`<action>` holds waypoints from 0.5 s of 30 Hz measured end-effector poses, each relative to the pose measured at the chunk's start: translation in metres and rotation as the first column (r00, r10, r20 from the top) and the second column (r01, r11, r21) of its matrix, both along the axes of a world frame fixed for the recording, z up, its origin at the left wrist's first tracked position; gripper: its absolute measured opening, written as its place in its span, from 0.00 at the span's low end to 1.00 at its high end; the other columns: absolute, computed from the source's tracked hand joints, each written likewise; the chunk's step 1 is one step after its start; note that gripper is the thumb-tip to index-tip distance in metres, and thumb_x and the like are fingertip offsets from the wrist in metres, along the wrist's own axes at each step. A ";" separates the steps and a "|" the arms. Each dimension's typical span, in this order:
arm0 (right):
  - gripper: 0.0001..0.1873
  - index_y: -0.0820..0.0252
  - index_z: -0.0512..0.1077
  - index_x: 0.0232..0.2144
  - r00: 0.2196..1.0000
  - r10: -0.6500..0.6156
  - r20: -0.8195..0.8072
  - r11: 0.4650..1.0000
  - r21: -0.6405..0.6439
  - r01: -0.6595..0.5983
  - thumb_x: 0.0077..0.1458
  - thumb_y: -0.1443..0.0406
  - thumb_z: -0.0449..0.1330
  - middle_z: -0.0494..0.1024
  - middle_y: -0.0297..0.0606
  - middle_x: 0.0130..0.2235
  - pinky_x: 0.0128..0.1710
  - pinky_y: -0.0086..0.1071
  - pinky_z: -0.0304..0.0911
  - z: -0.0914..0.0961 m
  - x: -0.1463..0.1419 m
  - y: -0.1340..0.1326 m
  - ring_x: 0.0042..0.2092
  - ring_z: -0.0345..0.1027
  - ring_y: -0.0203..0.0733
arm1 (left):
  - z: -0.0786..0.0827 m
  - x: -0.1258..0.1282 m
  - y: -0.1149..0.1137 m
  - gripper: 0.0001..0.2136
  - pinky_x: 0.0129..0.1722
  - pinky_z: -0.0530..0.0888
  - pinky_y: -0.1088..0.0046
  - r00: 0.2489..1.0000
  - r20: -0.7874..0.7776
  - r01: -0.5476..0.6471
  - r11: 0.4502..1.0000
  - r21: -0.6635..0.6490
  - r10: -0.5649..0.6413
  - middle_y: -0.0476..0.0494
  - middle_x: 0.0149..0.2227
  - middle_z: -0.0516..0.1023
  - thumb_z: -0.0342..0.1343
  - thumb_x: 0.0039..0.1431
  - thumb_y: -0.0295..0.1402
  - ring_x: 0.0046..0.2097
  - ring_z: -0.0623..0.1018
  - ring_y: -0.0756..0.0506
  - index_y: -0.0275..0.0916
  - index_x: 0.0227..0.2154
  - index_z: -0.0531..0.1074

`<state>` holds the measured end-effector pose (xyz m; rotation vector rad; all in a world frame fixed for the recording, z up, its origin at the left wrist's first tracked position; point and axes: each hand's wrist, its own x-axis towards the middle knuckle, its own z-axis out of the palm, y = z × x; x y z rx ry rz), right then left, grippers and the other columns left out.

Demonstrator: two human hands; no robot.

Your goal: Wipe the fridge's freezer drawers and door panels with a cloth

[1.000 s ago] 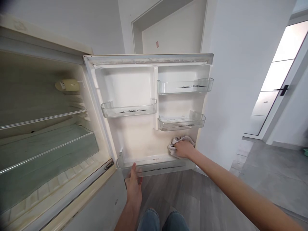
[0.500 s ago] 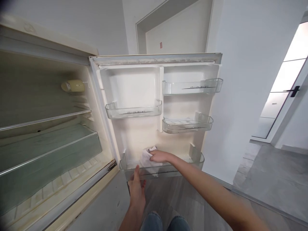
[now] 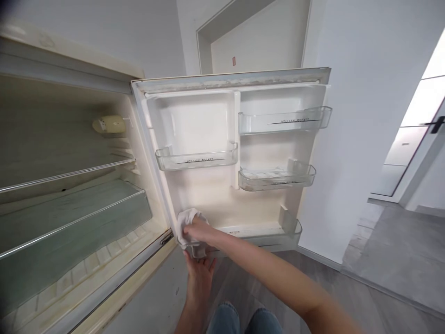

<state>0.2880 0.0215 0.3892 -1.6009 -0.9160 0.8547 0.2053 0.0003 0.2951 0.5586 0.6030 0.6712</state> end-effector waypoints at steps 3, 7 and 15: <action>0.03 0.60 0.66 0.23 0.992 0.101 0.079 0.985 -0.150 -0.088 0.40 0.68 0.54 0.69 0.36 0.27 0.29 0.30 0.56 -0.002 -0.002 0.000 0.31 0.62 0.39 | -0.003 0.000 0.004 0.32 0.62 0.63 0.53 1.000 0.011 -0.003 1.000 -0.007 0.003 0.42 0.64 0.63 0.42 0.50 0.61 0.64 0.63 0.38 0.51 0.55 0.62; 0.03 0.59 0.60 0.18 0.954 0.272 0.126 0.937 -0.262 -0.233 0.38 0.71 0.49 0.62 0.31 0.21 0.24 0.27 0.52 0.001 0.011 -0.003 0.25 0.54 0.34 | 0.000 0.001 0.003 0.29 0.63 0.62 0.53 1.000 0.013 0.006 1.000 0.015 -0.006 0.41 0.63 0.64 0.44 0.52 0.58 0.63 0.64 0.39 0.50 0.52 0.65; 0.07 0.59 0.59 0.15 0.857 0.403 0.320 0.866 -0.435 -0.245 0.39 0.70 0.53 0.57 0.30 0.18 0.23 0.30 0.44 0.015 0.042 -0.022 0.25 0.50 0.34 | 0.001 0.008 0.000 0.32 0.62 0.64 0.56 1.000 -0.001 -0.023 0.995 0.101 0.023 0.37 0.62 0.64 0.42 0.52 0.58 0.60 0.69 0.40 0.46 0.55 0.61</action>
